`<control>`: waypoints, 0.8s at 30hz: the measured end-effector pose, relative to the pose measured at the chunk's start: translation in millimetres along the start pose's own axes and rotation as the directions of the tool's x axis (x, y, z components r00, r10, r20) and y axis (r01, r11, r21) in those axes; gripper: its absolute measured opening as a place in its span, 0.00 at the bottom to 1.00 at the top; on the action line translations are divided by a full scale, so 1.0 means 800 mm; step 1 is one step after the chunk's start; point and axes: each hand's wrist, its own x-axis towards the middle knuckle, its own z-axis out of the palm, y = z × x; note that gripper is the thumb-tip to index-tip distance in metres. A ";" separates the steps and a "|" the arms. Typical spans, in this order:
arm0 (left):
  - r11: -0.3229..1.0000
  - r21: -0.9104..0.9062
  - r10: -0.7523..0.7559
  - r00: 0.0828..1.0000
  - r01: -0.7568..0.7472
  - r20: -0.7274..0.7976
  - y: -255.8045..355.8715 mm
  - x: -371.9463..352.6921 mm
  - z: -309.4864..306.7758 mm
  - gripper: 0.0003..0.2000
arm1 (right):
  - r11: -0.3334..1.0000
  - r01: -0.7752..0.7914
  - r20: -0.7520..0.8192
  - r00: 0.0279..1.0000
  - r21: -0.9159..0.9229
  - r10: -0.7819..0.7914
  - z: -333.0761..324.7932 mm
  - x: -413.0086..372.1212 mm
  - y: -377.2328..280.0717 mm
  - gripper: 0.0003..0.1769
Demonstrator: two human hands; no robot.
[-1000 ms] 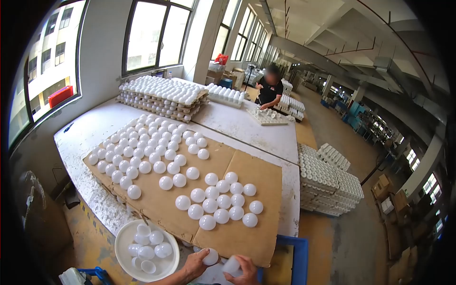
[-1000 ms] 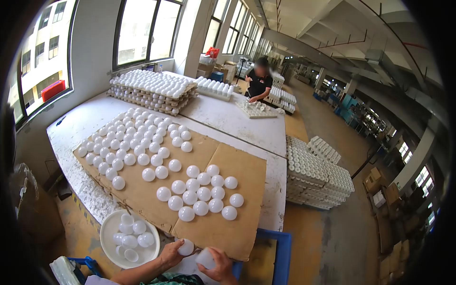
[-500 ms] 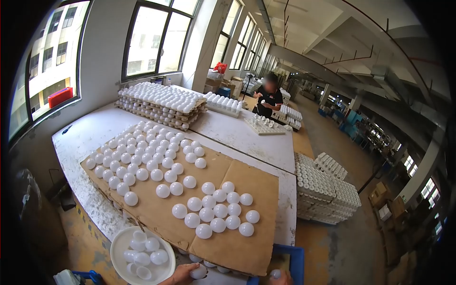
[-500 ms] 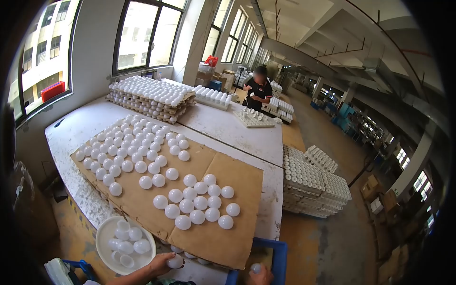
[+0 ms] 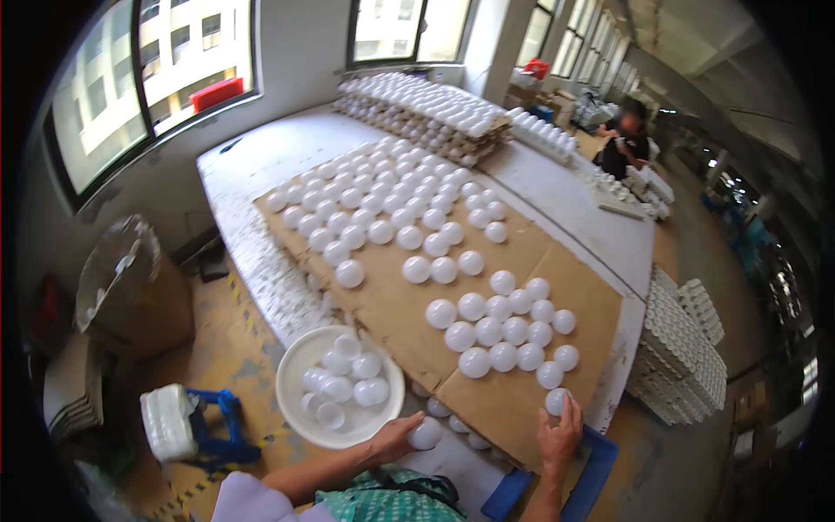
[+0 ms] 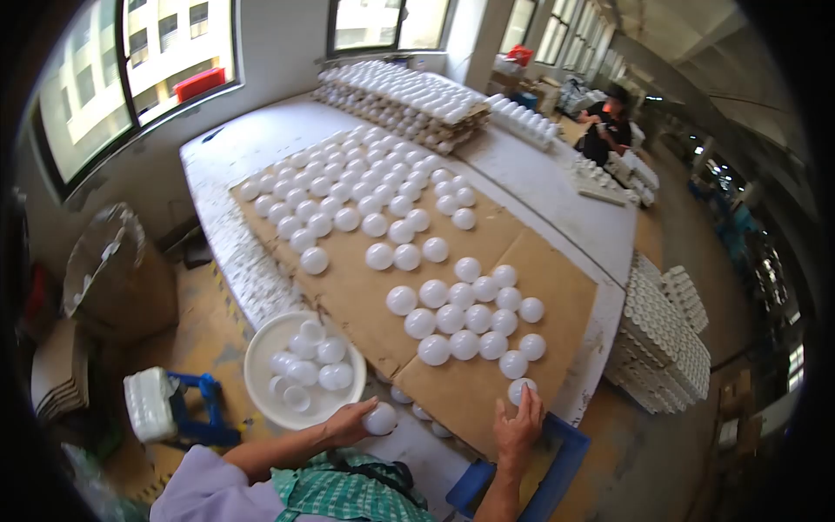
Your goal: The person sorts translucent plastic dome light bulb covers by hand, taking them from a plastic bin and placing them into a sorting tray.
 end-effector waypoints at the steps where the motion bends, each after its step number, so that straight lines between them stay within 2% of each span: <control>1: 1.000 0.008 -0.009 0.997 0.008 0.083 -0.008 0.006 -0.007 0.24 | 0.980 0.013 0.182 0.982 0.198 -0.050 -0.013 -0.016 -0.028 0.33; 2: 1.000 0.023 -0.010 0.996 0.008 0.086 -0.011 0.009 -0.004 0.24 | 0.926 -0.017 0.322 0.940 0.377 -0.114 -0.009 -0.024 -0.050 0.34; 3: 0.999 0.046 -0.028 0.994 0.023 0.109 -0.020 0.010 -0.001 0.24 | 0.916 -0.022 0.366 0.920 0.400 -0.137 0.003 -0.040 -0.072 0.34; 4: 0.999 0.024 -0.027 0.996 0.025 0.082 -0.025 0.006 0.006 0.24 | 0.874 0.188 0.328 0.875 0.448 -0.356 0.012 -0.058 -0.097 0.35; 5: 0.998 0.017 -0.056 0.993 0.055 0.104 -0.025 0.002 0.015 0.23 | 0.785 0.389 0.262 0.791 0.482 -0.552 0.021 -0.067 -0.115 0.36; 7: 0.996 0.017 -0.090 0.988 0.089 0.127 -0.026 0.004 0.013 0.23 | 0.802 0.376 0.235 0.821 0.463 -0.520 0.037 -0.083 -0.123 0.36; 9: 0.993 -0.004 -0.116 0.959 0.121 0.258 -0.036 0.009 0.000 0.23 | 0.821 0.360 0.216 0.846 0.443 -0.487 0.039 -0.093 -0.124 0.36; 10: 0.992 -0.009 -0.118 0.961 0.124 0.250 -0.039 0.008 0.000 0.23 | 0.830 0.359 0.217 0.851 0.426 -0.479 0.036 -0.095 -0.124 0.36; 12: 0.987 0.078 -0.156 0.932 0.137 0.328 -0.040 0.005 0.001 0.22 | 0.836 0.367 0.218 0.850 0.407 -0.479 0.029 -0.099 -0.110 0.36; 13: 0.987 0.074 -0.160 0.935 0.144 0.317 -0.034 -0.002 -0.007 0.22 | 0.868 0.306 0.227 0.882 0.392 -0.413 0.011 -0.100 -0.100 0.37; 14: 0.941 0.327 -0.005 0.959 -0.092 0.284 -0.022 -0.012 -0.017 0.21 | 0.895 0.243 0.236 0.908 0.374 -0.345 -0.014 -0.100 -0.089 0.37; 15: 0.773 0.557 0.155 0.943 -0.302 0.295 -0.005 -0.020 -0.030 0.21 | 0.933 0.126 0.159 0.969 0.336 -0.188 -0.031 -0.107 -0.069 0.38; 16: 0.556 0.729 0.364 0.906 -0.399 0.218 0.012 -0.029 -0.052 0.22 | 0.923 -0.092 0.102 0.993 0.373 0.058 -0.047 -0.120 -0.045 0.37; 17: 0.292 0.865 0.557 0.808 -0.408 0.193 0.034 -0.039 -0.079 0.23 | 0.901 -0.271 0.101 0.963 0.338 0.252 -0.054 -0.134 -0.011 0.35; 18: 0.238 0.946 0.615 0.788 -0.220 0.029 0.060 -0.048 -0.099 0.24 | 0.844 -0.446 0.089 0.893 0.299 0.440 -0.063 -0.149 0.027 0.33; 19: -0.035 0.984 0.735 0.662 -0.177 0.145 0.073 -0.040 -0.143 0.27 | 0.773 -0.594 0.109 0.803 0.224 0.586 -0.063 -0.166 0.061 0.31; 21: -0.257 0.966 0.726 0.667 0.037 0.167 0.101 -0.031 -0.203 0.30 | 0.805 -0.574 0.078 0.805 -0.154 0.589 -0.045 -0.213 0.130 0.32; 23: -0.458 0.887 0.649 0.703 0.057 0.290 0.119 -0.019 -0.239 0.33 | 0.738 -0.580 0.291 0.681 -0.346 0.672 -0.023 -0.257 0.182 0.32; 24: -0.469 0.882 0.603 0.743 0.035 0.291 0.128 -0.016 -0.244 0.33 | 0.754 -0.548 0.323 0.685 -0.364 0.653 -0.006 -0.276 0.195 0.31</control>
